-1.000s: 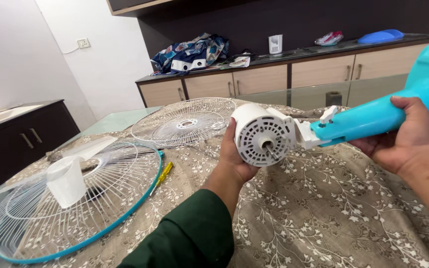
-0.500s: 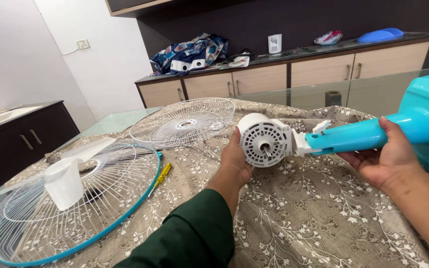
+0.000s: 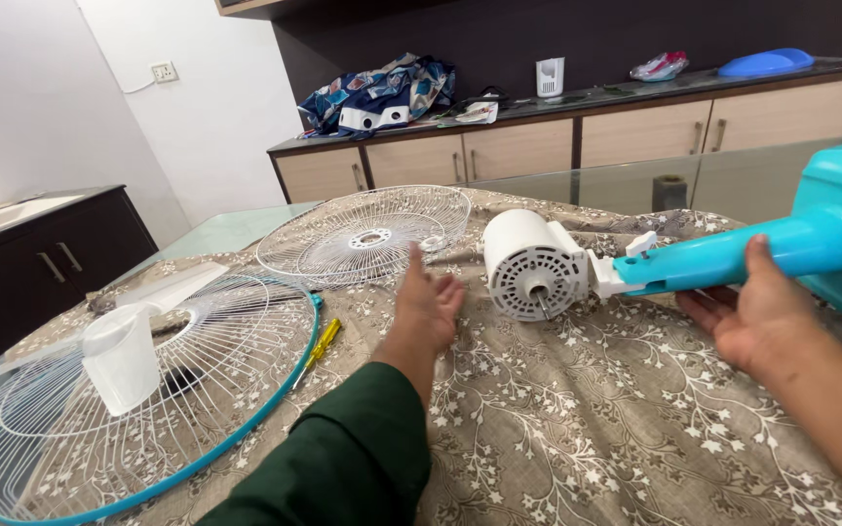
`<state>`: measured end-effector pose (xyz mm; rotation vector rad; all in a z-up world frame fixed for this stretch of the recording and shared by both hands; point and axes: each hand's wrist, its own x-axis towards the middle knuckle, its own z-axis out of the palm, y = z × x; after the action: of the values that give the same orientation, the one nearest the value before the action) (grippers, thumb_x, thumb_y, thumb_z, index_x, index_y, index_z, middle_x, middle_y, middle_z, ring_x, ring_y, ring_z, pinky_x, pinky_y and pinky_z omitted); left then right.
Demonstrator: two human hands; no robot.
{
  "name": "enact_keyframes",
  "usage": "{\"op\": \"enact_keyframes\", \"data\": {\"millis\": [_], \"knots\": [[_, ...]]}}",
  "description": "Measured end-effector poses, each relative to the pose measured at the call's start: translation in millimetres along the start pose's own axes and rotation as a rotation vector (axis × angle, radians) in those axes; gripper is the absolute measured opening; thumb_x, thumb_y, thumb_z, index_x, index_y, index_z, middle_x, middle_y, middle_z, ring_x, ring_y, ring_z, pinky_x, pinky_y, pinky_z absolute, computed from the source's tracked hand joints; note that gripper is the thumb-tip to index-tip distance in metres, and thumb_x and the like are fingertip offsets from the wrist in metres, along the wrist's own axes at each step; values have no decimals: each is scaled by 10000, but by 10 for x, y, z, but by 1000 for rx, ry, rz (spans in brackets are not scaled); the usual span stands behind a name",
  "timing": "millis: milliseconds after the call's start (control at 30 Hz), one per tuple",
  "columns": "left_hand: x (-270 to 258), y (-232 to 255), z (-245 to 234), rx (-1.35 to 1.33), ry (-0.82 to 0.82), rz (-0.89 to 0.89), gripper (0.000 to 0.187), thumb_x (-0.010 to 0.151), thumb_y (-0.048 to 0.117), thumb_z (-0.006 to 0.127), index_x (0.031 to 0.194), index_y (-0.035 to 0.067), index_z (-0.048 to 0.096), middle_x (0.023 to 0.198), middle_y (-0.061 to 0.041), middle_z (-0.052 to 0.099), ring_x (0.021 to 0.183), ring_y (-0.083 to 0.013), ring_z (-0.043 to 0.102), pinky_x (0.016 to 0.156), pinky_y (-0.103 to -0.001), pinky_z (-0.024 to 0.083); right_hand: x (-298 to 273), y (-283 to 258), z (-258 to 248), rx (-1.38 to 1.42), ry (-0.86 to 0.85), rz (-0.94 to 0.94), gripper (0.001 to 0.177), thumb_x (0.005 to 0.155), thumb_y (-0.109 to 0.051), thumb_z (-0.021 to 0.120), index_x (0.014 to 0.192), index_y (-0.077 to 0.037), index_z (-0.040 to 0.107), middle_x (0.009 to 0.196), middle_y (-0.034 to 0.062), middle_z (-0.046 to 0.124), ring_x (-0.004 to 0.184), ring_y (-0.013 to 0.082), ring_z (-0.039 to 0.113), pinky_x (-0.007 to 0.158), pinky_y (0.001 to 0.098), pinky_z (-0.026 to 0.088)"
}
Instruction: The person uses a yellow screwdriver to remove screws from the back of a small electric fan's motor housing. They then detach the rear grille and separate the motor assembly from the fan body, placing the parts on the table.
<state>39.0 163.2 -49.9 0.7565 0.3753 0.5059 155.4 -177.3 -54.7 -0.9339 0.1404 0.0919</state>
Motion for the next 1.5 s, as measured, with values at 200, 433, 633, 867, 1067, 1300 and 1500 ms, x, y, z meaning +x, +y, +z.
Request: {"op": "enact_keyframes", "data": {"millis": [200, 433, 633, 867, 1067, 1300, 1500], "knots": [[372, 583, -447, -149, 212, 44, 913, 977, 558, 569, 1586, 22, 152, 1425, -305, 462, 1339, -442, 519, 1140, -488, 470, -424, 346, 166, -540, -71, 157, 411, 1007, -460, 617, 1225, -114, 580, 933, 108, 561, 768, 235, 596, 663, 347, 524], [1123, 765, -849, 194, 184, -73, 552, 1071, 271, 470, 1521, -19, 337, 1402, -347, 483, 1254, -498, 573, 1065, -561, 524, -1176, 608, 351, -1561, -450, -381, 372, 814, -478, 818, 871, -120, 737, 754, 16, 754, 704, 160, 708, 706, 339, 566], [1347, 828, -934, 93, 224, -62, 460, 1055, 210, 436, 1491, 63, 449, 1386, -292, 491, 1230, -467, 577, 1059, -560, 520, -1280, 546, 433, -1621, -435, -413, 387, 808, -499, 807, 866, -122, 747, 744, 30, 757, 698, 165, 713, 706, 341, 567], [961, 999, -688, 44, 359, -33, 446, 1018, 166, 454, 1440, 34, 392, 1383, -260, 508, 1191, -479, 597, 1028, -572, 516, -1214, 574, 399, -1624, -430, -423, 392, 809, -505, 804, 868, -121, 754, 754, 39, 765, 702, 172, 722, 715, 342, 571], [411, 1048, -544, 108, 203, 149, 395, 966, 145, 494, 1301, -61, 448, 1209, -322, 582, 1046, -423, 674, 903, -473, 635, -1194, 581, 387, -1613, -428, -406, 413, 817, -511, 806, 869, -106, 745, 802, 47, 726, 721, 179, 716, 732, 352, 573], [-365, 1080, -317, -31, 4, 250, 257, 944, 129, 509, 1101, -59, 433, 1072, -247, 580, 958, -344, 685, 822, -389, 672, -1271, 527, 332, -1441, -438, -556, 411, 800, -501, 806, 857, -99, 740, 774, 45, 720, 686, 172, 716, 700, 341, 583], [-1251, 962, -205, 92, -1, 214, 232, 954, 110, 491, 1067, -91, 482, 981, -264, 640, 860, -312, 701, 774, -356, 665, -1593, 287, 413, -1259, -422, -1367, 485, 890, -491, 723, 1113, -65, 662, 944, 85, 671, 865, 198, 648, 789, 380, 578]]}}
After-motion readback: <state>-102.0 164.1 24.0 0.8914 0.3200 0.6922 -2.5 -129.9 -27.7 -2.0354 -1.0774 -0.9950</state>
